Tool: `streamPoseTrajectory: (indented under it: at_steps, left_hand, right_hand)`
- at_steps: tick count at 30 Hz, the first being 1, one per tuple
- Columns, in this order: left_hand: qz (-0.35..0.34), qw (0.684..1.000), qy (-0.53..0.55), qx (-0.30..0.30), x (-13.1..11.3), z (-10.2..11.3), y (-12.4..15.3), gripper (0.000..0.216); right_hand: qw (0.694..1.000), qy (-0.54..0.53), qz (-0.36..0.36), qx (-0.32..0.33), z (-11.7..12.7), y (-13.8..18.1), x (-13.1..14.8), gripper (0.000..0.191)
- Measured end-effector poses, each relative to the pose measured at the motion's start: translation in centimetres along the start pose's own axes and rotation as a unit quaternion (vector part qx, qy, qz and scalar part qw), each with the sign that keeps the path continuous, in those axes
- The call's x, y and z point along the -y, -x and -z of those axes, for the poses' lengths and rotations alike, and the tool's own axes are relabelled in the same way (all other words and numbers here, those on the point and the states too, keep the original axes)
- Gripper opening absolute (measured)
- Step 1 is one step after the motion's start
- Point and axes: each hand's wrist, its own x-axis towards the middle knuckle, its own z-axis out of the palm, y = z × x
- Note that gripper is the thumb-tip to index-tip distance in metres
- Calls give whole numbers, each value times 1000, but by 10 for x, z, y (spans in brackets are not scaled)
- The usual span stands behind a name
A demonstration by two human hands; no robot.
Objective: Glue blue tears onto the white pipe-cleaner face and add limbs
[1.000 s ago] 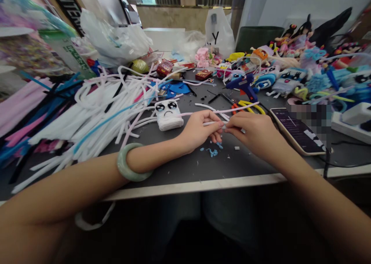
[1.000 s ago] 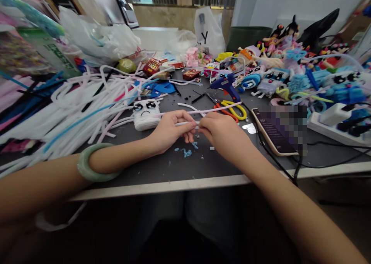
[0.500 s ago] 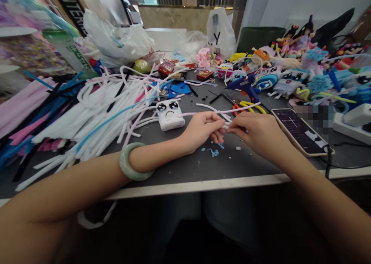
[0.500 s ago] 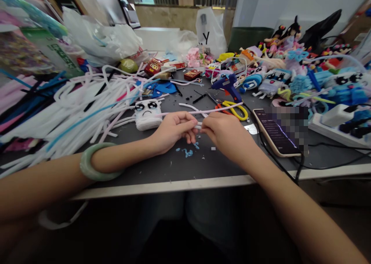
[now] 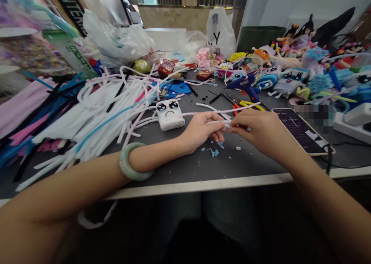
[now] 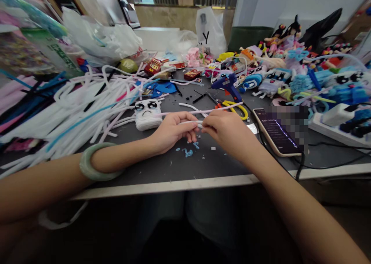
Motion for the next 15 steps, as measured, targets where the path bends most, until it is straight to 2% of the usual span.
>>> streamPoseTrajectory:
  at_steps: [7,12,15]
  left_hand:
    - [16,1000,4,0,0,-1,0,11]
    - [24,1000,-1,12,0,-1,0,13]
    - [27,1000,-4,16,-1,-1,0,14]
  right_hand:
    - [998,-8,40,40,5,-1,-6,16]
    - [997,-6,63,40,5,0,-4,15]
    - [998,-4,60,18,4,1,-3,18]
